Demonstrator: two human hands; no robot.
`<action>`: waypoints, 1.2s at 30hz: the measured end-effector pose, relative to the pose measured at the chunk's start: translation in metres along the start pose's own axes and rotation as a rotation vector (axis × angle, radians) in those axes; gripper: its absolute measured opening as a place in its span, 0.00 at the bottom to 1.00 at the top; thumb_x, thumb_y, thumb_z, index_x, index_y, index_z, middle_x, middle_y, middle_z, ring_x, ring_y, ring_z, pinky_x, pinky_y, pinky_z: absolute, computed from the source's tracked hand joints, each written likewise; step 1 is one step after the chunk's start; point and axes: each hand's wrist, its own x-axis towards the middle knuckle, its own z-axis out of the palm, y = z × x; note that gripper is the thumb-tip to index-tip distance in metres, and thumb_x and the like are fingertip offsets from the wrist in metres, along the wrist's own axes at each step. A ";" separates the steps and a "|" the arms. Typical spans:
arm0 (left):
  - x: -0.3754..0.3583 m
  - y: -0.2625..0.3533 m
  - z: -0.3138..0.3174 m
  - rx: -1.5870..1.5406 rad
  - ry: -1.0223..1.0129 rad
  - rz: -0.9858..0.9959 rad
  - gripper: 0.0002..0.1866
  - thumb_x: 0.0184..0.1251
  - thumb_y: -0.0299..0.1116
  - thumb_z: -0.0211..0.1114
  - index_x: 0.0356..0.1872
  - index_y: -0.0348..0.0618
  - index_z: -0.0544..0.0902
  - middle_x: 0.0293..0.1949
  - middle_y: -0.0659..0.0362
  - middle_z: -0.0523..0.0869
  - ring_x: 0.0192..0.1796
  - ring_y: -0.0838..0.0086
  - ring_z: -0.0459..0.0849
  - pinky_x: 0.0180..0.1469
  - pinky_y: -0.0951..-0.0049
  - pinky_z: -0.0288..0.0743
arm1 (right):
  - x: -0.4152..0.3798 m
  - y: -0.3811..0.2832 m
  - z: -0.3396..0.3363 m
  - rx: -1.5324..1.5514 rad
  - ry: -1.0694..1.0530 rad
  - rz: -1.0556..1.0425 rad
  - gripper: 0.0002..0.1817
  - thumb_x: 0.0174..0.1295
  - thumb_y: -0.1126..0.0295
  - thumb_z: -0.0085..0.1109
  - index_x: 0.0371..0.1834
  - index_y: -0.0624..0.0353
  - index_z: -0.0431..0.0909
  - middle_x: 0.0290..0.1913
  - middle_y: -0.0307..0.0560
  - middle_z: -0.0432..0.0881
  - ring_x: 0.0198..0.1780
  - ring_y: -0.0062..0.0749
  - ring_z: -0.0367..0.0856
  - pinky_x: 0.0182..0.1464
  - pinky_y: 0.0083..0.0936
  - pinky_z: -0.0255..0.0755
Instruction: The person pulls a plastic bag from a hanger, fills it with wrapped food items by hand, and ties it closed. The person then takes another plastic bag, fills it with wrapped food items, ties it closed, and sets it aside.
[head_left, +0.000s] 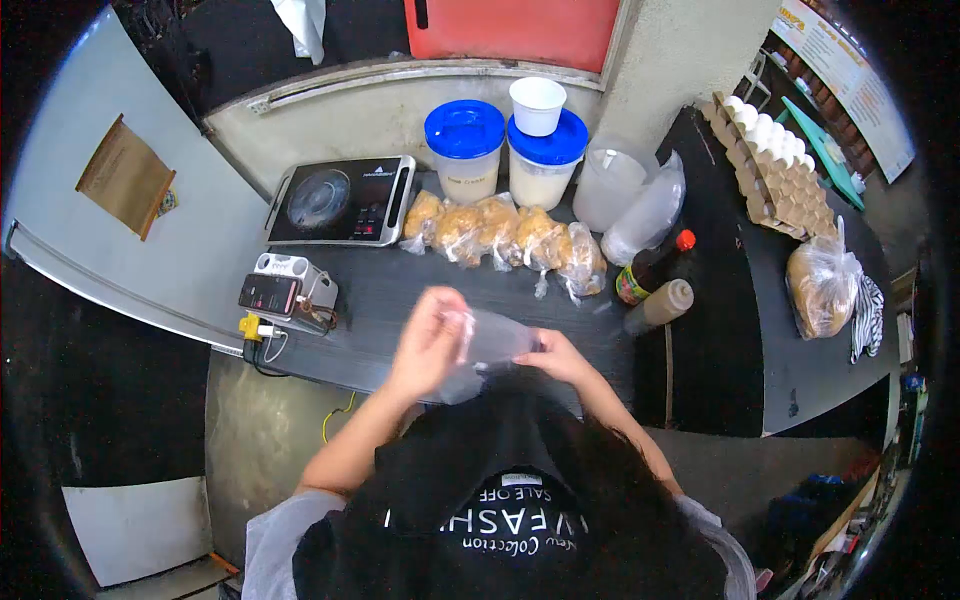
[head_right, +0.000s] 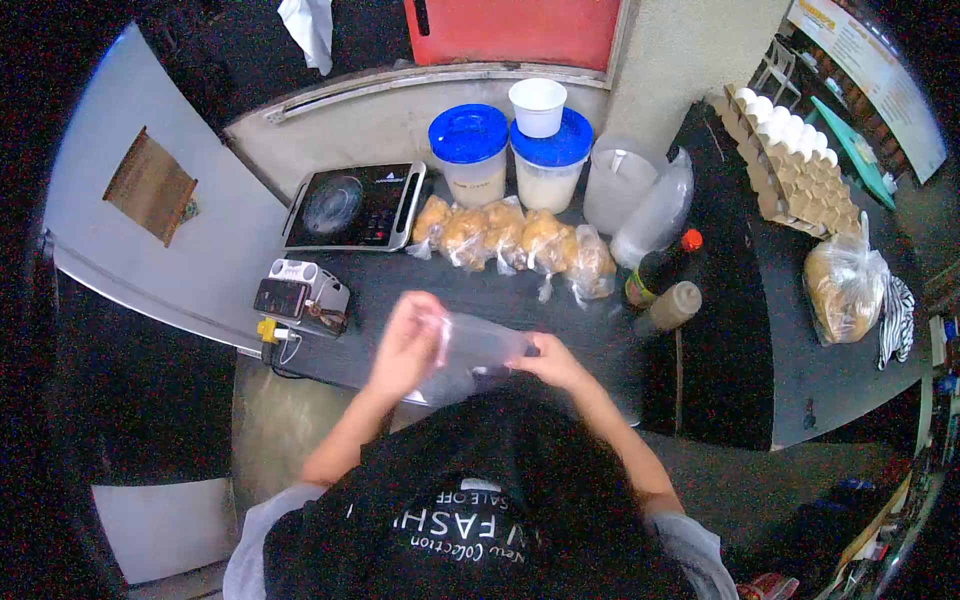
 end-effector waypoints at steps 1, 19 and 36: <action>0.000 0.006 -0.006 -0.011 0.090 0.055 0.09 0.72 0.22 0.50 0.49 0.45 0.70 0.35 0.65 0.73 0.31 0.84 0.71 0.27 0.82 0.67 | -0.004 -0.010 -0.002 0.042 -0.063 0.109 0.20 0.53 0.67 0.71 0.49 0.60 0.80 0.46 0.41 0.84 0.45 0.25 0.80 0.50 0.22 0.72; -0.006 0.018 0.007 0.904 0.024 0.240 0.20 0.54 0.39 0.74 0.41 0.39 0.76 0.37 0.55 0.79 0.38 0.64 0.79 0.41 0.66 0.73 | -0.001 -0.108 0.029 0.405 0.415 -0.132 0.11 0.61 0.71 0.66 0.43 0.58 0.75 0.34 0.35 0.80 0.34 0.17 0.77 0.36 0.18 0.72; 0.015 -0.090 -0.003 -0.162 0.142 -0.171 0.11 0.63 0.18 0.60 0.45 0.40 0.75 0.37 0.61 0.84 0.40 0.80 0.81 0.45 0.78 0.75 | 0.003 -0.080 0.038 0.649 0.106 -0.066 0.13 0.63 0.75 0.58 0.51 0.63 0.76 0.44 0.39 0.82 0.44 0.23 0.79 0.48 0.22 0.74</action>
